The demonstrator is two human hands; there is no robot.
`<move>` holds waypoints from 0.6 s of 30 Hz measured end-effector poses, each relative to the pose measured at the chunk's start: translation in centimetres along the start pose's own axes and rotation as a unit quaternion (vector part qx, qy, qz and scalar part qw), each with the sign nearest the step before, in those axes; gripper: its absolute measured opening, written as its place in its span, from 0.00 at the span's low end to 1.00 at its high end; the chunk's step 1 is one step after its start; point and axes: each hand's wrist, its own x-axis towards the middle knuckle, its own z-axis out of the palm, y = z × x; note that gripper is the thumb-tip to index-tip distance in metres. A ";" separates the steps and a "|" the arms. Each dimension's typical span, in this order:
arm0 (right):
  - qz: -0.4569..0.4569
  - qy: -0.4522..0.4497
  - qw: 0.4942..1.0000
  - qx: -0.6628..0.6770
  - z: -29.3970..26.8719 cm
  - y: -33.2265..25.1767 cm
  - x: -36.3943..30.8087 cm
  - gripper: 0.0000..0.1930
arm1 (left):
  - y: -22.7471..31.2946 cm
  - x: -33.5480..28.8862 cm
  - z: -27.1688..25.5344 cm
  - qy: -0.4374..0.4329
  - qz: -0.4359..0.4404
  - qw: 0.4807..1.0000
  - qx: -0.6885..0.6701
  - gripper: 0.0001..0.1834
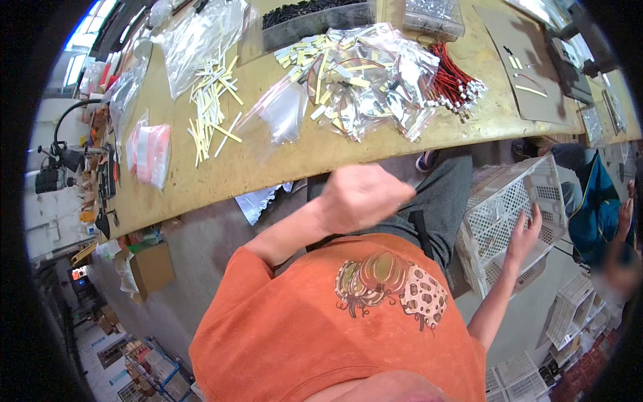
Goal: The person repeatedly picks small plastic bags and places red wires and white connectors into them, then seals the bags and sets them aside. The process is repeated multiple times with consistent hand movements.
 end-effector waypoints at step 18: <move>-0.439 -0.043 0.897 0.000 14.9 -34.3 6.8 0.60 | -3.5 0.6 -1.9 0.050 -0.174 0.959 0.217 0.23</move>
